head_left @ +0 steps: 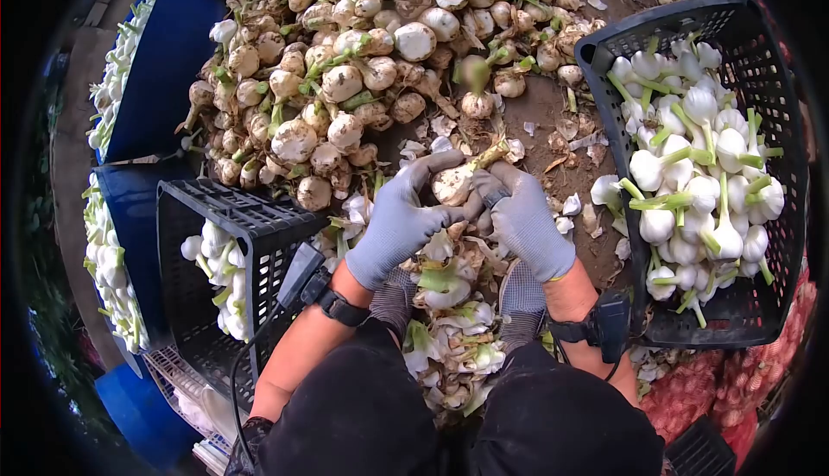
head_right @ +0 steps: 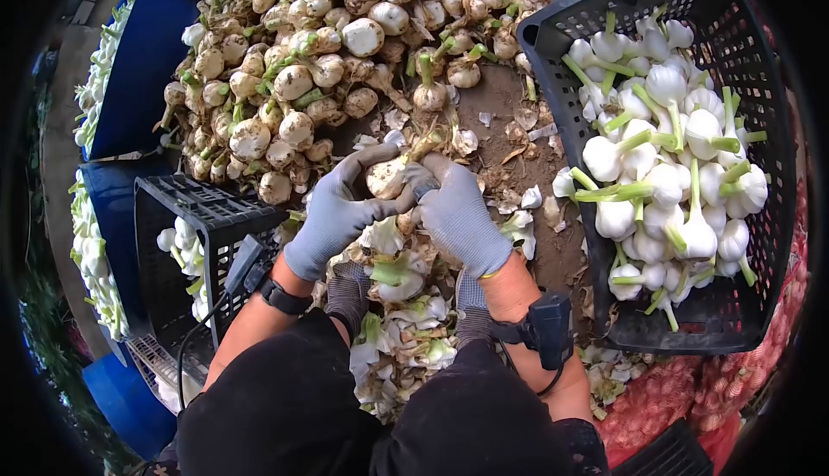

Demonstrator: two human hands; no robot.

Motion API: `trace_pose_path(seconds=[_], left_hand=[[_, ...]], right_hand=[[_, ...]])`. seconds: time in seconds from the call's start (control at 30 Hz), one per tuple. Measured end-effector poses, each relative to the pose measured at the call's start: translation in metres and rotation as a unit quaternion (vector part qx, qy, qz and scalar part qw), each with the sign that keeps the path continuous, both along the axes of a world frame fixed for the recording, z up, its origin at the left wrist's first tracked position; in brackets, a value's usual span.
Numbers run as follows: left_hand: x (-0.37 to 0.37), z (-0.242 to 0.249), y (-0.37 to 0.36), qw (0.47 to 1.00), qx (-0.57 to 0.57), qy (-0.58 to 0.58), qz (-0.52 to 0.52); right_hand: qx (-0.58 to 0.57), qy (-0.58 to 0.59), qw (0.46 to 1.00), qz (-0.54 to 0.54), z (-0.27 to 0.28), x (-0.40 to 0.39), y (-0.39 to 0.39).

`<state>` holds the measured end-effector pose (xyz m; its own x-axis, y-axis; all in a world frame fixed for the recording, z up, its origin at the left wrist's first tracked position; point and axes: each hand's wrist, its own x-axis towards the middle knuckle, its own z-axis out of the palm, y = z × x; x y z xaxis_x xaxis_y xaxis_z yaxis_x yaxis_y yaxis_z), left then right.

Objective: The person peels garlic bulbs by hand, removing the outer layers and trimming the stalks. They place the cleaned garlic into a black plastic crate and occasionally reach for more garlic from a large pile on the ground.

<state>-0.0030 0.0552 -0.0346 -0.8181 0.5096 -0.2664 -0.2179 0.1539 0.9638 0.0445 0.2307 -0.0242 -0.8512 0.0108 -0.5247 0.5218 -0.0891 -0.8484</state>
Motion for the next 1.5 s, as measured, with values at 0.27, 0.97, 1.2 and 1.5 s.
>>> trace_pose_path(seconds=[0.27, 0.97, 1.2, 1.5], left_hand=[[-0.002, 0.021, 0.0, 0.975, 0.098, -0.198, -0.028], [0.005, 0.016, -0.002, 0.962, 0.133, -0.234, -0.055], [-0.006, 0.009, -0.011, 0.998, -0.007, 0.025, 0.06], [-0.011, 0.036, -0.002, 0.97, -0.138, 0.13, -0.15]], right_hand=[[-0.038, 0.05, 0.998, 0.01, 0.009, 0.013, 0.011], [-0.056, 0.058, 0.99, -0.116, -0.013, 0.016, -0.012], [0.007, 0.045, 0.998, -0.035, -0.013, 0.032, -0.023], [0.216, 0.091, 0.967, 0.101, -0.012, 0.035, -0.007]])
